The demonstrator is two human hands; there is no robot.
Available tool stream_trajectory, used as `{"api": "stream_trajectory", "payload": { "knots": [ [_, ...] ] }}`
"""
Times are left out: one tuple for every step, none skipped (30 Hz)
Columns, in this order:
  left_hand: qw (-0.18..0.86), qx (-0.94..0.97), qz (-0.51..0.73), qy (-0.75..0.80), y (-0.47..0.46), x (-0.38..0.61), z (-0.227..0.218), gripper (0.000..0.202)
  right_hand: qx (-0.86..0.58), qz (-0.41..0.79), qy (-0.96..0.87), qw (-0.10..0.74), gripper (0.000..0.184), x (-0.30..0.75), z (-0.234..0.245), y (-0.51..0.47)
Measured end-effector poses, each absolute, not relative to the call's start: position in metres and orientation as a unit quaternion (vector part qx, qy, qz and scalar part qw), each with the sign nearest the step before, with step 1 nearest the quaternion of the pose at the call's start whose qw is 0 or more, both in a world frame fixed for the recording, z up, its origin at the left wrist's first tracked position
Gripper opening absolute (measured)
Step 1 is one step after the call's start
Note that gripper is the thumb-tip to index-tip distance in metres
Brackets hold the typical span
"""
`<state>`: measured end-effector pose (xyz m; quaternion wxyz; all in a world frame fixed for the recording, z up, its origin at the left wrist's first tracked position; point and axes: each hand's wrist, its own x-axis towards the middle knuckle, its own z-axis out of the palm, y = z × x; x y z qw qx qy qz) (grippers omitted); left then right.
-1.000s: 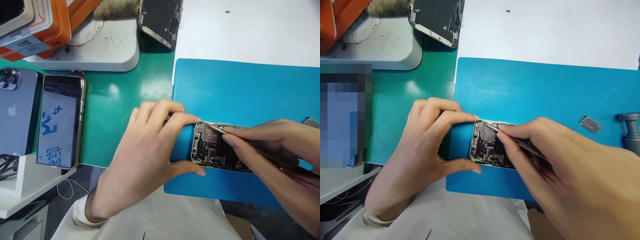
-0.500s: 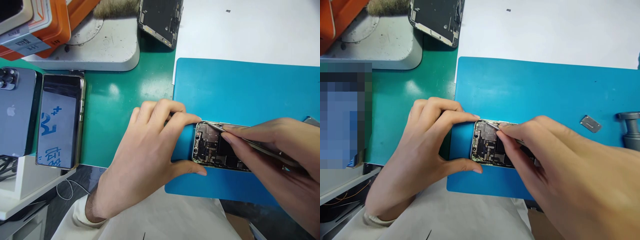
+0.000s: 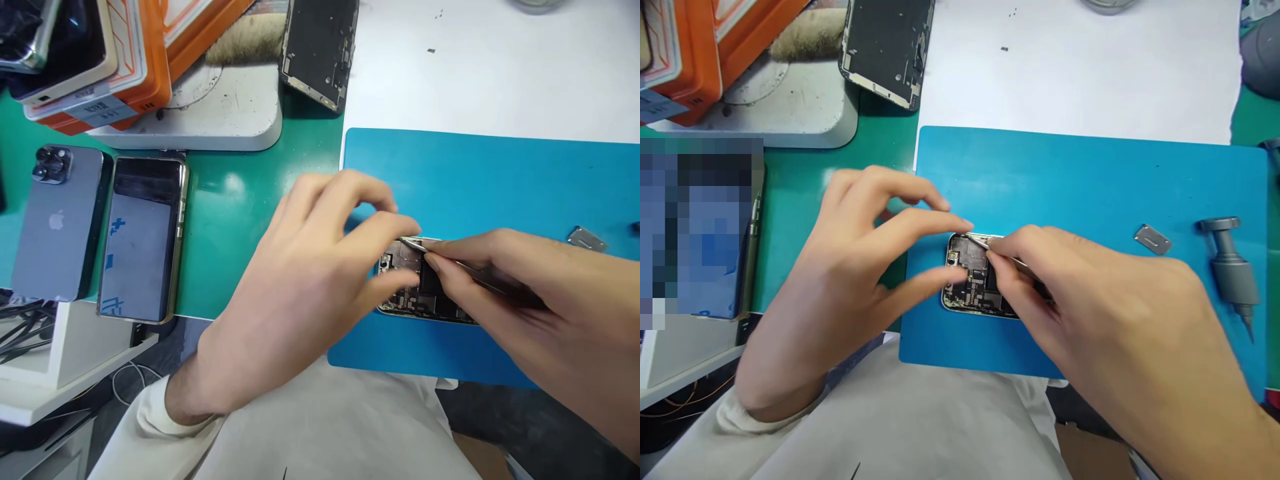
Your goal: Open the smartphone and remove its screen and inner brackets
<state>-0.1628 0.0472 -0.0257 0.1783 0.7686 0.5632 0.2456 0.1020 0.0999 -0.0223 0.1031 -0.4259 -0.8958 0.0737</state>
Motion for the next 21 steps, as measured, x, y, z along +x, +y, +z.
{"api": "stream_trajectory", "payload": {
  "knots": [
    [0.168,0.782,0.241,0.549,0.053,-0.161,-0.024,0.021,-0.415,0.071,-0.901,0.107,0.039,0.101,-0.021,0.101],
    [0.162,0.796,0.239,0.532,0.060,-0.160,-0.023,0.025,-0.408,0.067,-0.904,0.110,0.038,0.100,-0.020,0.101],
    [0.162,0.807,0.232,0.518,0.066,-0.160,-0.022,0.030,-0.405,0.061,-0.905,0.113,0.040,0.099,-0.019,0.101],
    [0.167,0.815,0.219,0.510,0.071,-0.159,-0.021,0.031,-0.404,0.054,-0.906,0.117,0.041,0.098,-0.018,0.102],
    [0.172,0.820,0.207,0.505,0.075,-0.159,-0.020,0.030,-0.403,0.047,-0.906,0.120,0.041,0.096,-0.018,0.102],
    [0.177,0.824,0.195,0.502,0.079,-0.160,-0.019,0.028,-0.401,0.038,-0.907,0.125,0.041,0.094,-0.017,0.102],
    [0.182,0.827,0.187,0.498,0.082,-0.161,-0.018,0.027,-0.395,0.030,-0.909,0.126,0.042,0.092,-0.016,0.103],
    [0.184,0.830,0.184,0.493,0.085,-0.161,-0.017,0.025,-0.391,0.021,-0.911,0.129,0.041,0.091,-0.015,0.103],
    [0.185,0.832,0.183,0.490,0.087,-0.162,-0.016,0.023,-0.391,0.015,-0.911,0.131,0.040,0.089,-0.014,0.104],
    [0.186,0.832,0.182,0.489,0.088,-0.163,-0.016,0.022,-0.394,0.013,-0.909,0.134,0.039,0.089,-0.013,0.104],
    [0.187,0.832,0.179,0.490,0.090,-0.163,-0.016,0.022,-0.401,0.017,-0.906,0.138,0.038,0.088,-0.013,0.104],
    [0.189,0.831,0.177,0.492,0.092,-0.163,-0.016,0.022,-0.413,0.027,-0.900,0.139,0.039,0.088,-0.012,0.104],
    [0.192,0.829,0.175,0.495,0.094,-0.163,-0.016,0.022,-0.427,0.043,-0.892,0.142,0.041,0.088,-0.011,0.105],
    [0.195,0.827,0.173,0.497,0.095,-0.162,-0.015,0.023,-0.437,0.061,-0.886,0.144,0.043,0.088,-0.011,0.106],
    [0.195,0.827,0.170,0.500,0.097,-0.162,-0.015,0.023,-0.439,0.078,-0.884,0.142,0.045,0.089,-0.010,0.107],
    [0.192,0.827,0.165,0.502,0.098,-0.161,-0.014,0.021,-0.436,0.089,-0.884,0.141,0.047,0.089,-0.010,0.108],
    [0.187,0.830,0.157,0.502,0.099,-0.161,-0.013,0.020,-0.431,0.096,-0.886,0.140,0.049,0.090,-0.010,0.110],
    [0.181,0.835,0.146,0.499,0.100,-0.161,-0.012,0.018,-0.423,0.100,-0.890,0.136,0.051,0.090,-0.009,0.113],
    [0.177,0.841,0.137,0.493,0.101,-0.161,-0.011,0.016,-0.414,0.103,-0.895,0.131,0.054,0.090,-0.009,0.115],
    [0.176,0.847,0.130,0.485,0.102,-0.161,-0.010,0.016,-0.409,0.107,-0.898,0.123,0.058,0.090,-0.009,0.117],
    [0.178,0.850,0.124,0.479,0.103,-0.161,-0.010,0.018,-0.408,0.111,-0.899,0.114,0.062,0.090,-0.008,0.119]
  ]
}}
